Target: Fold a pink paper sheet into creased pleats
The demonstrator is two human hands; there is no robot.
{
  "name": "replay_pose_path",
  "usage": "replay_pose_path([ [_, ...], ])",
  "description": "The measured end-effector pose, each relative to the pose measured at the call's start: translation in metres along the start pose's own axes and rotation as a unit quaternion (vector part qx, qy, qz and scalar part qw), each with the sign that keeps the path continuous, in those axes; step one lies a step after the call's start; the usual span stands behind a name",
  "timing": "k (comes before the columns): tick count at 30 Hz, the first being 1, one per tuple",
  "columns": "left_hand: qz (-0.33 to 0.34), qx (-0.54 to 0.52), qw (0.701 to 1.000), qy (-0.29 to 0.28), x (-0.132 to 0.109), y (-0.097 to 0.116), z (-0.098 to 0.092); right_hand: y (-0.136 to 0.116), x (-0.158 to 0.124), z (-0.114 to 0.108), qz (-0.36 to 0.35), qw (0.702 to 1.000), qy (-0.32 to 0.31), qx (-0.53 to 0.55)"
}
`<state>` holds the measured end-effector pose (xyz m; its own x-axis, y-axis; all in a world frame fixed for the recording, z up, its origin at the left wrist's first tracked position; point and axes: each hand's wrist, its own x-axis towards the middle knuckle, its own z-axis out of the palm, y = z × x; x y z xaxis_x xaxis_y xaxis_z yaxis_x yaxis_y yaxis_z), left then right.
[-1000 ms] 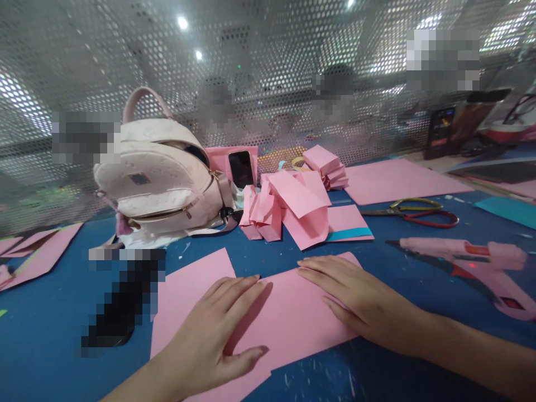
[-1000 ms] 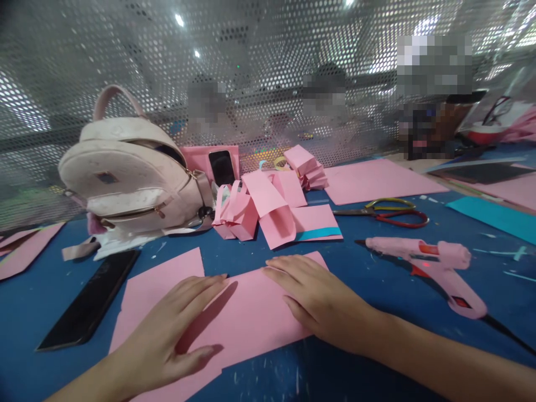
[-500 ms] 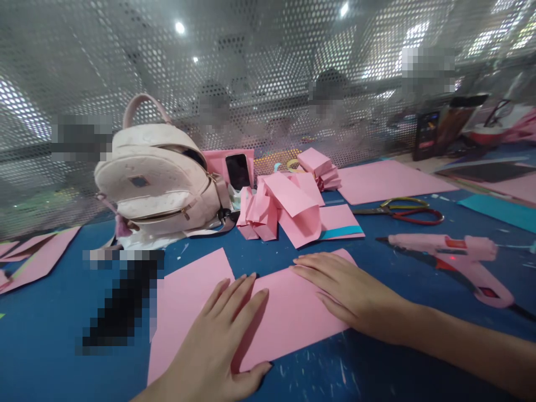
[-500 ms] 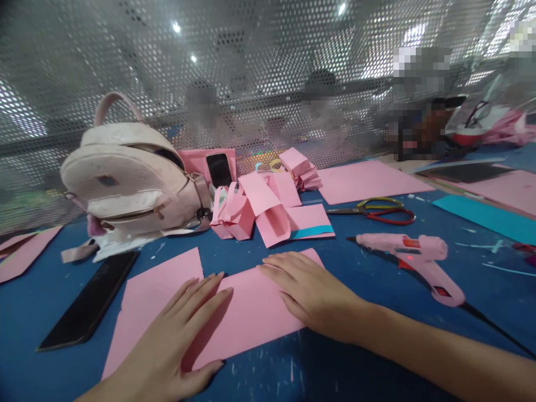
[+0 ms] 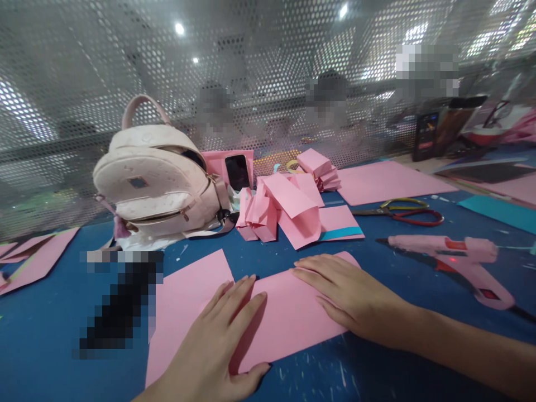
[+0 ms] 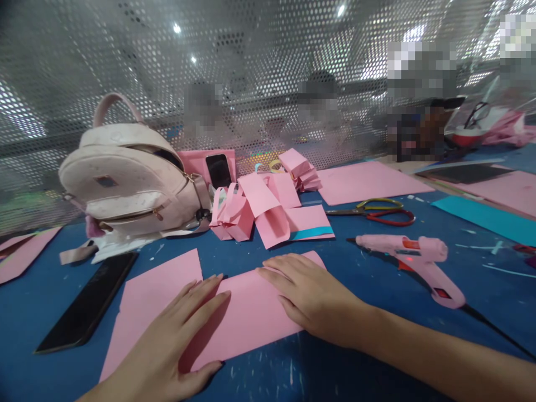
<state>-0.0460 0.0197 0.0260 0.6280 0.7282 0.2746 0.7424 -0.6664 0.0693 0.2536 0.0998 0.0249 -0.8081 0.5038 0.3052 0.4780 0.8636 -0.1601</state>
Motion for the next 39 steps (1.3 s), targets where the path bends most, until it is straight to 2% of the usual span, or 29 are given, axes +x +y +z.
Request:
replay_pose_path([
  [6, 0.004, 0.001, 1.000, -0.025, 0.0015, 0.0005, -0.0019, -0.0016, -0.0013, 0.0039, -0.012, 0.999, 0.013, -0.043],
  [14, 0.012, 0.007, 1.000, -0.026, 0.0009, -0.0020, -0.0017, -0.0028, -0.0033, 0.0054, -0.020, 0.997, 0.018, -0.070],
  [39, 0.026, 0.025, 0.999, -0.010, 0.0009, -0.0035, -0.0012, -0.0061, -0.0001, -0.0001, -0.018, 0.998, 0.039, -0.056],
])
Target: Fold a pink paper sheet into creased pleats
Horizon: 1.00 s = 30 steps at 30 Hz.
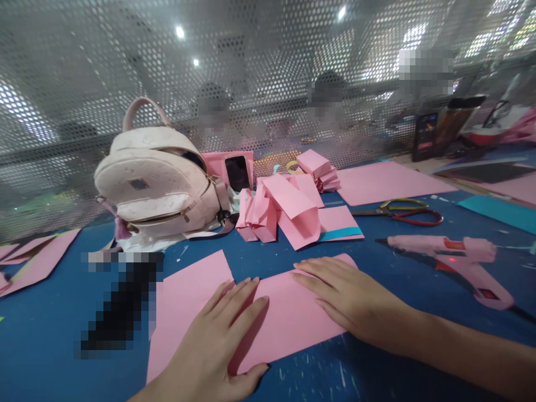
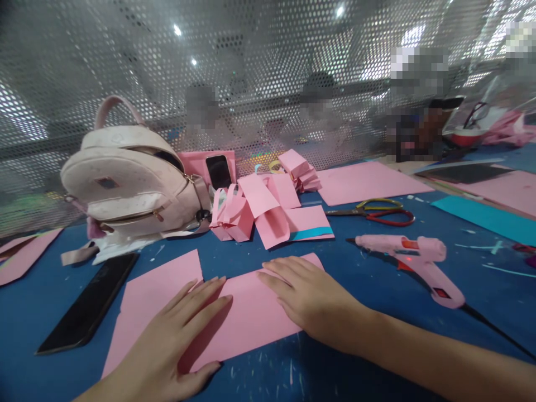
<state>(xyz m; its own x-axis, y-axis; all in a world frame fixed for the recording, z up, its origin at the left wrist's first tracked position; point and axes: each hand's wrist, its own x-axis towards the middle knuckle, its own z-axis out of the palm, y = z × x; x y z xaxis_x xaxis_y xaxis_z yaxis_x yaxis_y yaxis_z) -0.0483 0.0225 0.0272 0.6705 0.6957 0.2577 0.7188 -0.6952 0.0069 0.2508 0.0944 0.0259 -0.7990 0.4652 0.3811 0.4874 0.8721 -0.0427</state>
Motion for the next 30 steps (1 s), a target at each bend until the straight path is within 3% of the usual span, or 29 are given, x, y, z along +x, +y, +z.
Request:
replay_pose_path([
  [12, 0.003, 0.007, 1.000, -0.008, 0.0005, 0.0003, -0.0012, 0.0034, -0.0063, 0.0067, -0.011, 0.999, -0.037, -0.017],
  [30, 0.014, 0.019, 1.000, 0.004, 0.0013, 0.0001, -0.0026, 0.0025, -0.0043, 0.0062, -0.018, 0.999, -0.021, -0.018],
])
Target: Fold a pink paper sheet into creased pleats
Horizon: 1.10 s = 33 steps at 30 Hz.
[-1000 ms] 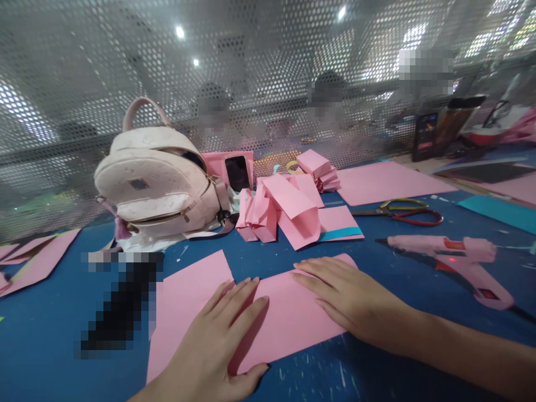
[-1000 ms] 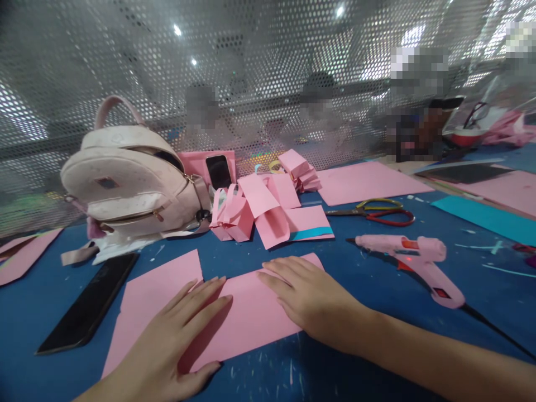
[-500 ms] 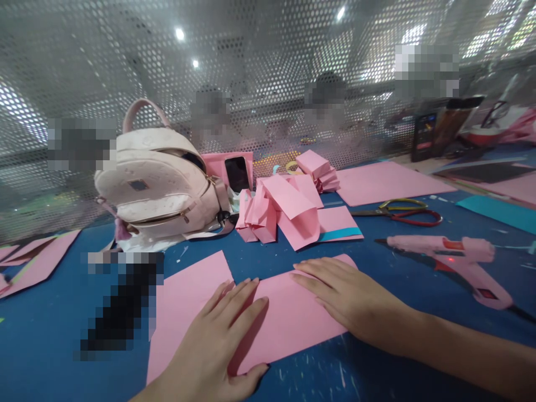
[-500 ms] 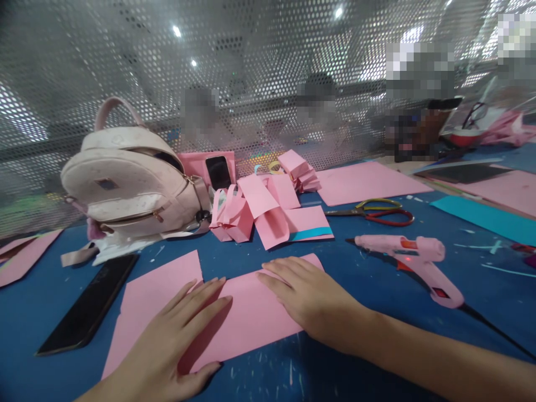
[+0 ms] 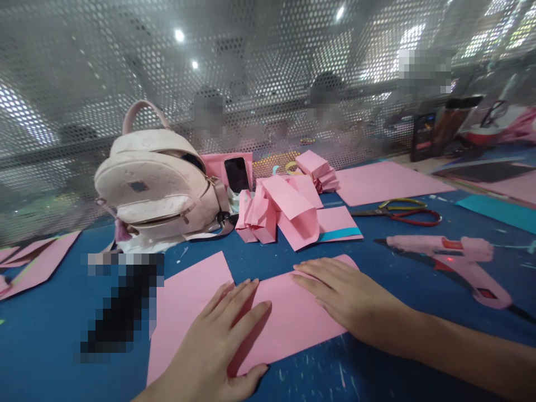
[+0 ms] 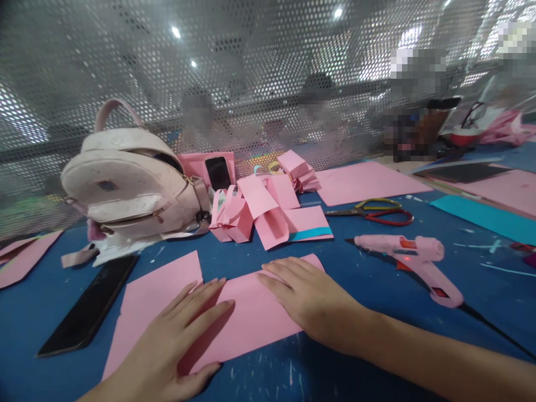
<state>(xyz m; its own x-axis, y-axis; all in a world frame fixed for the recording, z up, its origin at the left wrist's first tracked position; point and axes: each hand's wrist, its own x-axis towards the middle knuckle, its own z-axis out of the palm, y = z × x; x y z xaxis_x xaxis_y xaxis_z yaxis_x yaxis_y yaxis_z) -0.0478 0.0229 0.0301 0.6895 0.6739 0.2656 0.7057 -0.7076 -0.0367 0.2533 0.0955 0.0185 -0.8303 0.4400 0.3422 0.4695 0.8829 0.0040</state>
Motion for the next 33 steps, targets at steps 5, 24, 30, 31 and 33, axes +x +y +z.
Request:
replay_pose_path([
  [5, 0.007, 0.006, 1.000, 0.002, 0.0008, 0.0003, -0.0002, -0.0013, 0.0011, -0.0008, 0.000, 1.000, 0.009, -0.002],
  [24, -0.005, -0.013, 1.000, -0.004, -0.0020, 0.0000, 0.0014, -0.0013, 0.0037, -0.0059, 0.016, 1.000, -0.001, 0.022],
  [30, -0.004, -0.012, 1.000, -0.010, -0.0016, 0.0001, 0.0018, 0.0030, 0.0005, -0.0022, 0.038, 0.997, -0.034, 0.061],
  [31, -0.004, -0.012, 1.000, -0.012, -0.0015, 0.0002, 0.0018, 0.0038, 0.0000, -0.0015, 0.045, 0.996, -0.043, 0.068],
  [33, -0.006, -0.013, 1.000, -0.014, -0.0019, 0.0003, 0.0021, 0.0054, -0.0008, -0.0003, 0.057, 0.993, -0.058, 0.082],
])
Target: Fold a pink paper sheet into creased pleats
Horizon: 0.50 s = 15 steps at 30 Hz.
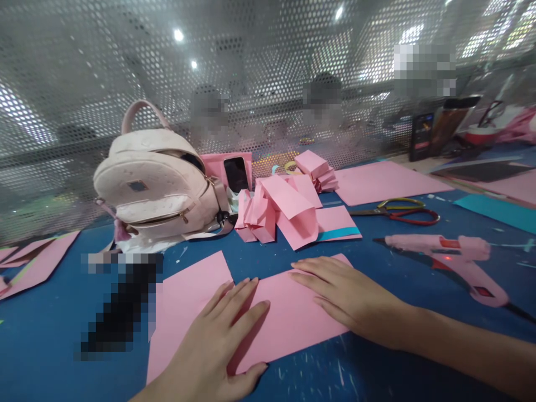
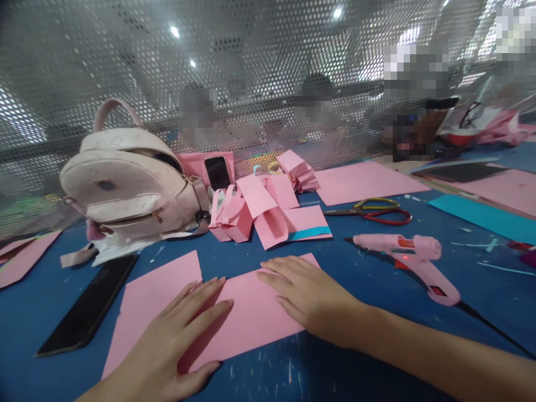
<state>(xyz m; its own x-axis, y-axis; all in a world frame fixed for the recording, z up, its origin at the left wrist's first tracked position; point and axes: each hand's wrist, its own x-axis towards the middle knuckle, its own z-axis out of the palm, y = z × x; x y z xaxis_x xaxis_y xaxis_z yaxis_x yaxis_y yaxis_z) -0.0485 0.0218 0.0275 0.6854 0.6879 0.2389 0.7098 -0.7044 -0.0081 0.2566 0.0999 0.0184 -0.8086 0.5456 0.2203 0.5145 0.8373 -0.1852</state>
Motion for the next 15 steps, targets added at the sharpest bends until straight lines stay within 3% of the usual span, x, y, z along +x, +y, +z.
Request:
replay_pose_path([
  [9, -0.003, -0.015, 1.000, -0.007, -0.001, 0.000, 0.001, 0.007, 0.005, -0.008, 0.021, 0.995, -0.059, 0.083],
  [15, -0.005, -0.020, 1.000, -0.003, 0.000, 0.000, 0.002, 0.008, 0.006, -0.011, 0.000, 0.996, -0.037, 0.086],
])
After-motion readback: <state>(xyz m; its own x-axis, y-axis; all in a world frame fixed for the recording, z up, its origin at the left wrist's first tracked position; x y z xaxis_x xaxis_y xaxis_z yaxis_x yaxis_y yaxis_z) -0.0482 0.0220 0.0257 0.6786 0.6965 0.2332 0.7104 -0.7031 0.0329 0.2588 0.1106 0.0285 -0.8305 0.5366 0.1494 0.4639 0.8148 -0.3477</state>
